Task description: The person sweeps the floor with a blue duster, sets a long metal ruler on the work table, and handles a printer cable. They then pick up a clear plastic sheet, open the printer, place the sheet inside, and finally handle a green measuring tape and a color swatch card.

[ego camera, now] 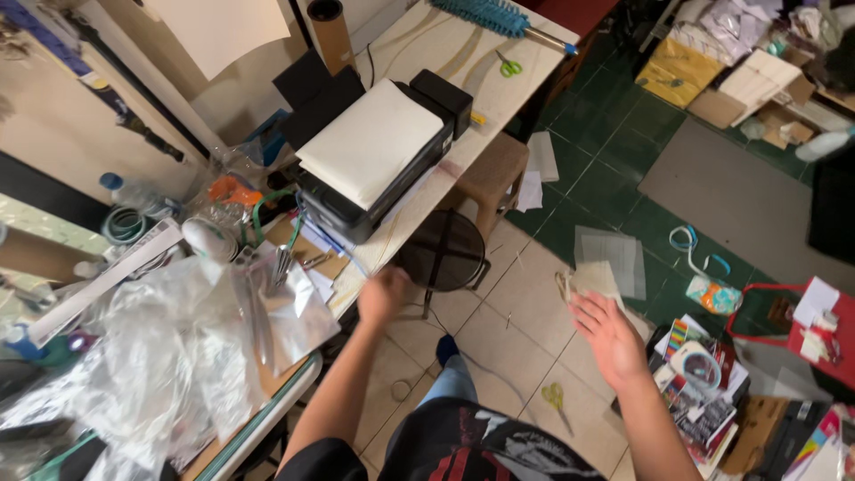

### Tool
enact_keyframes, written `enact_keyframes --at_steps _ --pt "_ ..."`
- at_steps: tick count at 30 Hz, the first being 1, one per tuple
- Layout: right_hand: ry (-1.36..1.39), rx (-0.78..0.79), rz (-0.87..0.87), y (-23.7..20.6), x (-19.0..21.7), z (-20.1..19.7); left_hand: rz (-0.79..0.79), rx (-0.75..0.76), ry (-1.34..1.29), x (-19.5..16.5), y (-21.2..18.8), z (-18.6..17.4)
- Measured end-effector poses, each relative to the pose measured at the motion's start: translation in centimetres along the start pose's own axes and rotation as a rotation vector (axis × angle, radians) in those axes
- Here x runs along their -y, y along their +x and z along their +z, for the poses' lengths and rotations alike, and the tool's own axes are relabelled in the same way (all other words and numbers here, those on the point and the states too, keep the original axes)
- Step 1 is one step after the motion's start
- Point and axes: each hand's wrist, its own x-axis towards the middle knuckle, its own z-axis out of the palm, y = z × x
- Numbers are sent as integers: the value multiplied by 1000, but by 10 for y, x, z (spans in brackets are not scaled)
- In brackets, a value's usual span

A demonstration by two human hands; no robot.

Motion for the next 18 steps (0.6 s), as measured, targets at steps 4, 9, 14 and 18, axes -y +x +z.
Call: enact_keyframes --at_steps 4,9,14,18 --pt "69 -288 200 54 -17 -56 -219 -566 -92 -10 130 -48" --pt "237 -453 352 92 -19 -74 -731 -253 -224 -39 222 -87" --pt "312 -465 387 147 -5 -82 -555 -261 92 -41 241 -67" --pt "337 -446 413 208 1 -110 -503 -474 2 -21 236 -23"
